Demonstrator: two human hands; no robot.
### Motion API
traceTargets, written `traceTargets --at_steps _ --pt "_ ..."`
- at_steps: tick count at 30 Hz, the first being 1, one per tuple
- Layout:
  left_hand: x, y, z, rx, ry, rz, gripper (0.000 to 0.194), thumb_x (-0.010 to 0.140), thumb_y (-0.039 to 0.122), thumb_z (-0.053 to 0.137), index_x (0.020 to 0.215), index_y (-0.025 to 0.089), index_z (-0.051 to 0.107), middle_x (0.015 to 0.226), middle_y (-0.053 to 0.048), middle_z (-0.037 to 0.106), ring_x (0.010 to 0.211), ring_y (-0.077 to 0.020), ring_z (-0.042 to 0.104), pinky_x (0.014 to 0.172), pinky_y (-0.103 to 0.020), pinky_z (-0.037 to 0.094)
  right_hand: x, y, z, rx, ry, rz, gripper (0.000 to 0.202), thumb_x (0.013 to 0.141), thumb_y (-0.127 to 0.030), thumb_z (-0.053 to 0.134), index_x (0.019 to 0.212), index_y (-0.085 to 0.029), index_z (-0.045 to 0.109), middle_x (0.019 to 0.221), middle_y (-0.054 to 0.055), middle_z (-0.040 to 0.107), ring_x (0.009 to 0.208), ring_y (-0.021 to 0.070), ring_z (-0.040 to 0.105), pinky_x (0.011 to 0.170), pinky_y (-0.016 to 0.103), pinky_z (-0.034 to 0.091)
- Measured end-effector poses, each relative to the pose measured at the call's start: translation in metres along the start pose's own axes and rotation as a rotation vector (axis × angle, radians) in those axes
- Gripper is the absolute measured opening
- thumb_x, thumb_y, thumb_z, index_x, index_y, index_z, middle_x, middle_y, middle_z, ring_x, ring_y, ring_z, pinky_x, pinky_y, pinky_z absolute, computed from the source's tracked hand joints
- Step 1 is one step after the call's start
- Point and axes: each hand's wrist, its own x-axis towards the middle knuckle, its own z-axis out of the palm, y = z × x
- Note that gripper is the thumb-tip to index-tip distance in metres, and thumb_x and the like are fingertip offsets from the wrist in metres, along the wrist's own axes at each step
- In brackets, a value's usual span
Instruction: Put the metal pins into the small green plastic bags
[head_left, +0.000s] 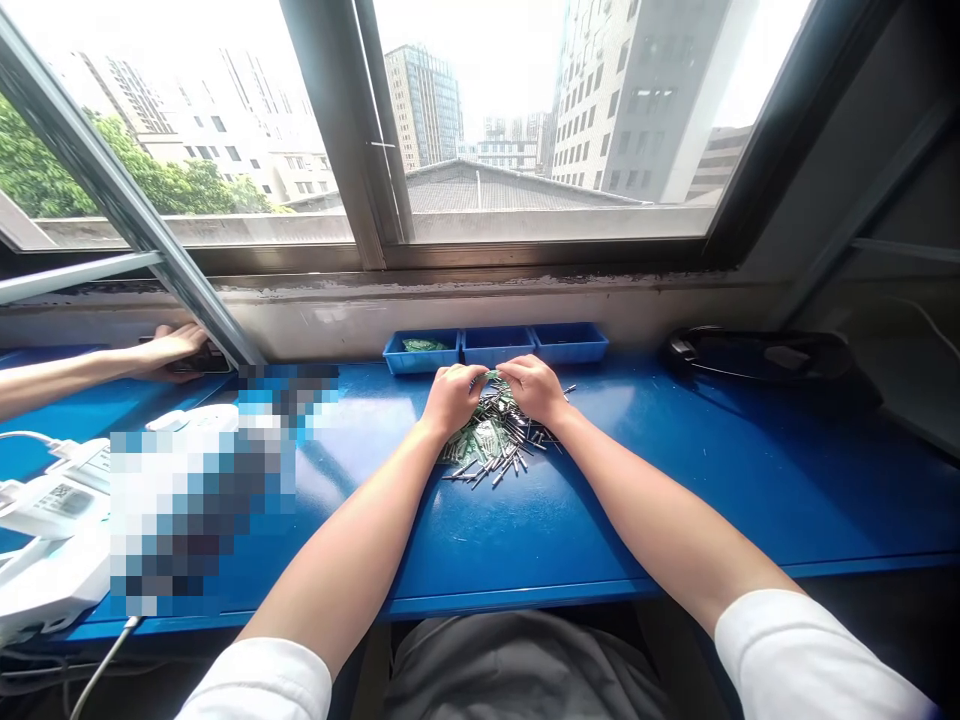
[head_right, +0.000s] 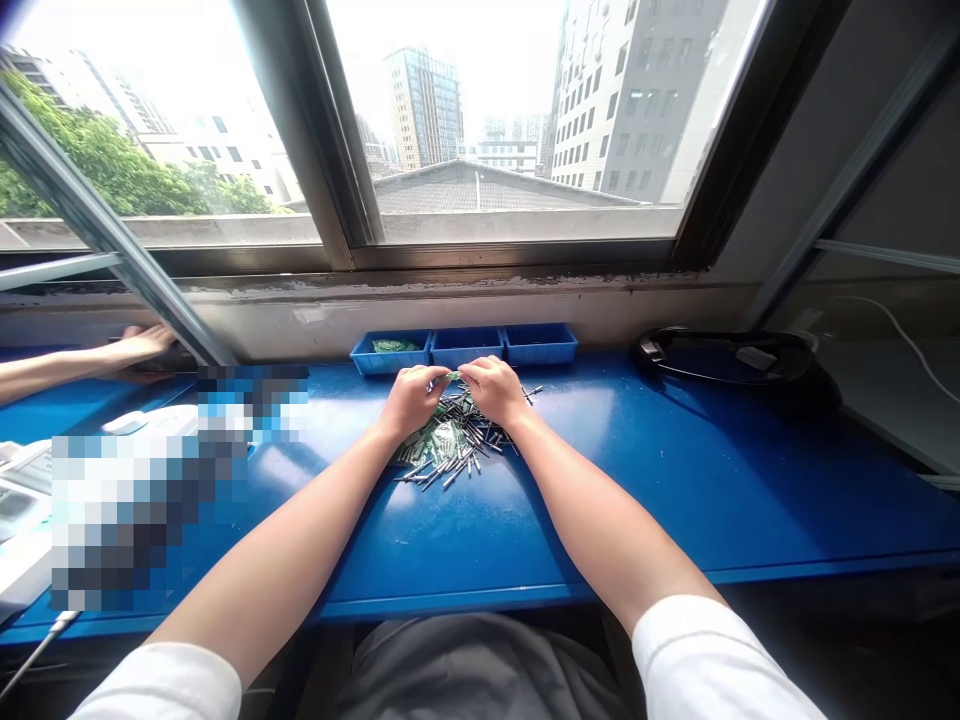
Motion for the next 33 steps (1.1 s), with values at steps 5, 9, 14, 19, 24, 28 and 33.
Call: traceTargets --at_steps 5,9,14,19,24,28,33 --pt "0.001 0.002 0.001 -0.11 0.028 -0.041 0.024 0.089 0.028 0.047 0.105 0.021 0.064 0.104 -0.006 0.069 0.099 -0.0211 0.061 0.09 -0.034 0.045 0.001 -0.003 -0.001 0.052 0.027 0.028 0.031 0.094 -0.031 0.041 0.104 -0.018 0.069 0.1 0.009 0.069 0.096 0.0204 0.059 0.09 0.033 0.045" --pt "0.003 0.003 0.002 -0.372 0.079 -0.176 0.03 0.086 0.03 0.051 0.114 0.019 0.056 0.085 -0.003 0.067 0.076 -0.0158 0.062 0.071 -0.028 0.048 0.0 -0.006 -0.002 0.29 0.034 0.073 0.03 0.085 -0.033 0.056 0.11 -0.018 0.062 0.096 0.007 0.069 0.086 0.0182 0.062 0.081 0.032 0.049" --pt "0.006 -0.001 0.004 -0.69 0.031 -0.287 0.043 0.082 0.037 0.055 0.119 0.017 0.049 0.068 0.001 0.059 0.062 -0.0136 0.057 0.061 -0.027 0.046 0.004 -0.008 0.002 0.724 -0.044 0.278 0.028 0.072 -0.041 0.067 0.085 -0.018 0.059 0.076 0.003 0.067 0.068 0.0156 0.061 0.062 0.028 0.049" --pt "0.006 -0.005 -0.001 -0.882 -0.028 -0.302 0.051 0.075 0.041 0.062 0.118 0.016 0.048 0.071 0.001 0.06 0.063 -0.0128 0.058 0.06 -0.025 0.045 0.008 -0.004 0.006 0.85 -0.065 0.468 0.048 0.064 -0.043 0.073 0.102 -0.019 0.054 0.06 -0.004 0.06 0.046 0.0113 0.05 0.046 0.025 0.04" --pt "0.003 0.001 -0.003 -0.758 0.019 -0.226 0.039 0.079 0.034 0.059 0.114 0.02 0.05 0.074 0.001 0.063 0.06 -0.0111 0.057 0.057 -0.023 0.044 0.005 -0.008 0.004 0.642 0.03 0.413 0.052 0.069 -0.039 0.07 0.114 -0.018 0.051 0.065 -0.002 0.064 0.057 0.0137 0.057 0.058 0.028 0.046" --pt "0.006 0.0 0.001 -0.551 0.177 -0.249 0.029 0.083 0.034 0.054 0.106 0.017 0.061 0.087 -0.004 0.066 0.065 -0.0126 0.057 0.064 -0.027 0.049 0.003 -0.011 0.0 0.462 0.071 0.341 0.053 0.073 -0.035 0.067 0.119 -0.016 0.048 0.083 0.003 0.068 0.067 0.0144 0.059 0.067 0.029 0.048" --pt "0.016 -0.024 -0.005 -0.443 0.411 -0.331 0.048 0.082 0.033 0.056 0.126 0.014 0.053 0.118 -0.012 0.062 0.102 -0.022 0.059 0.094 -0.036 0.046 0.001 -0.006 -0.001 0.338 0.009 0.289 0.047 0.079 -0.032 0.06 0.122 -0.016 0.048 0.089 0.004 0.068 0.071 0.015 0.06 0.07 0.029 0.048"
